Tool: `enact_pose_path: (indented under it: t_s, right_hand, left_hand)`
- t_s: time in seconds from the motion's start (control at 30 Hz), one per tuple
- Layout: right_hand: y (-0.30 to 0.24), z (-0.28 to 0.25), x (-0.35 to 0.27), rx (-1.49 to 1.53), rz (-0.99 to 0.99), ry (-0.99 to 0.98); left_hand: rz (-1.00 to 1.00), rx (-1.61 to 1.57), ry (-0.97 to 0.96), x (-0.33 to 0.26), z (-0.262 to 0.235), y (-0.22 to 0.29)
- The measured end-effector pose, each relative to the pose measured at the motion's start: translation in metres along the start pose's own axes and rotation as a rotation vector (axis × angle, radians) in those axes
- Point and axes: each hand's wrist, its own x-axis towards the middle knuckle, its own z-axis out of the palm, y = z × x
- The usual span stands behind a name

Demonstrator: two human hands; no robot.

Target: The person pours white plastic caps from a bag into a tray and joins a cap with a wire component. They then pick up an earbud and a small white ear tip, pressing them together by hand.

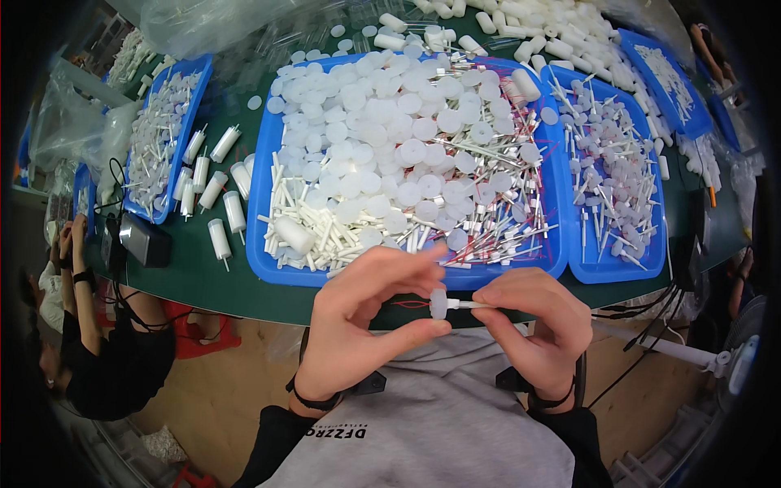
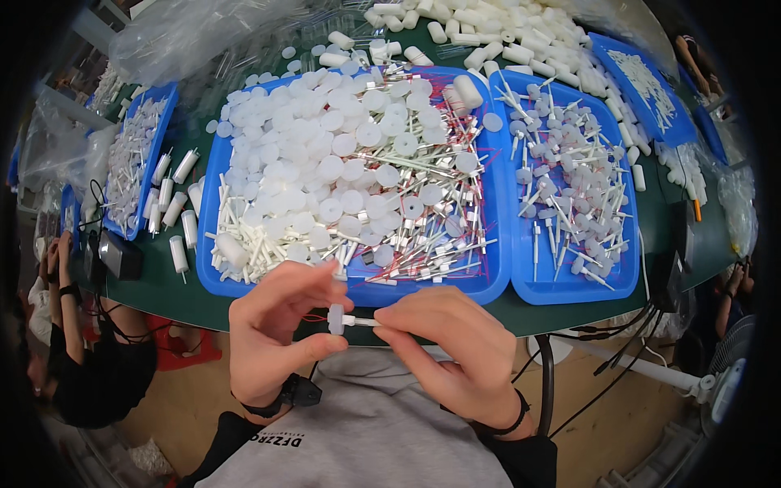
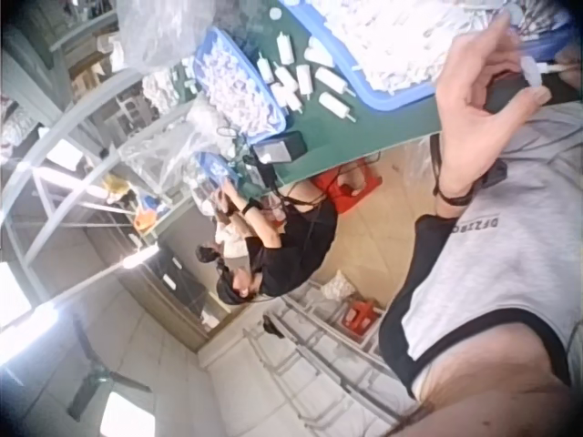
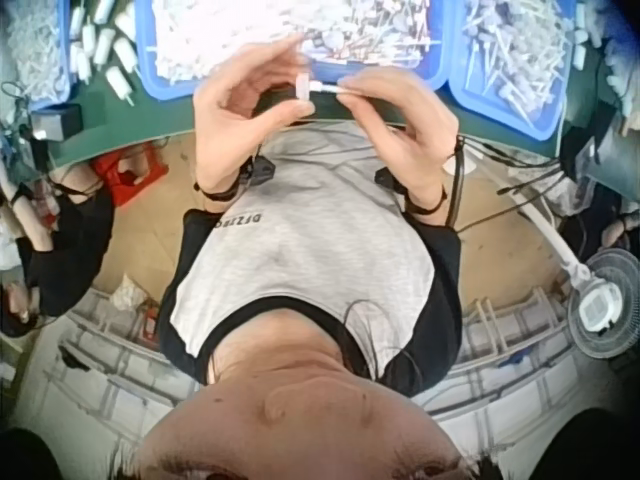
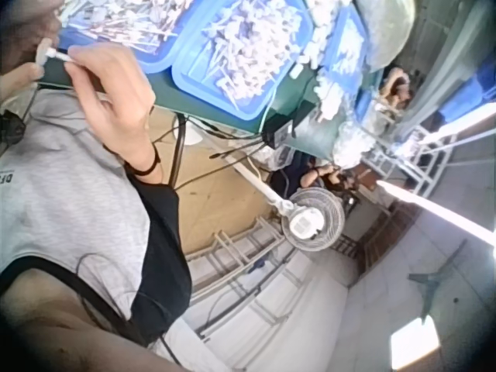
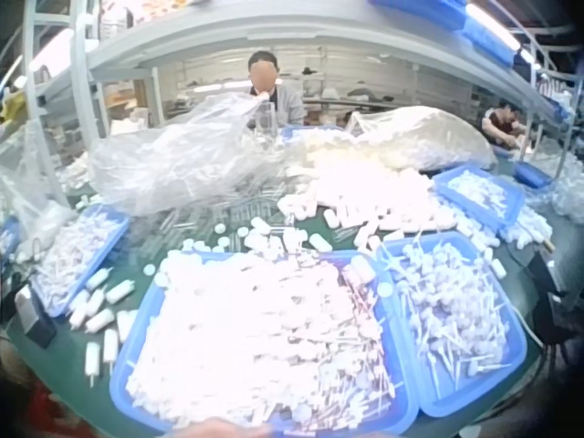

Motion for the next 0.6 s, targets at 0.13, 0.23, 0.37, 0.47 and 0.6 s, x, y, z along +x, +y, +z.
enact_pose_path:
  t_s: [0.13,0.23,0.37,0.47,0.6]
  right_hand:
    - [0.010,-0.023,-0.002,-0.307,-0.022,0.255]
    - [0.021,-0.049,-0.008,-0.469,0.072,0.555]
    - [0.020,-0.065,-0.003,-0.916,0.151,0.524]
    - [0.014,-0.050,0.002,-0.891,0.090,0.396]
    - [0.004,-0.029,0.007,-0.694,0.043,0.235]
  left_hand:
    - [0.113,0.089,0.066,-0.004,-0.006,0.007]
    - [0.130,0.171,0.138,-0.009,-0.017,0.013]
    - [0.153,0.328,0.387,-0.011,-0.022,0.019]
    - [0.168,0.346,0.439,-0.012,-0.022,0.021]
    - [0.407,0.360,0.222,-0.028,-0.028,0.027]
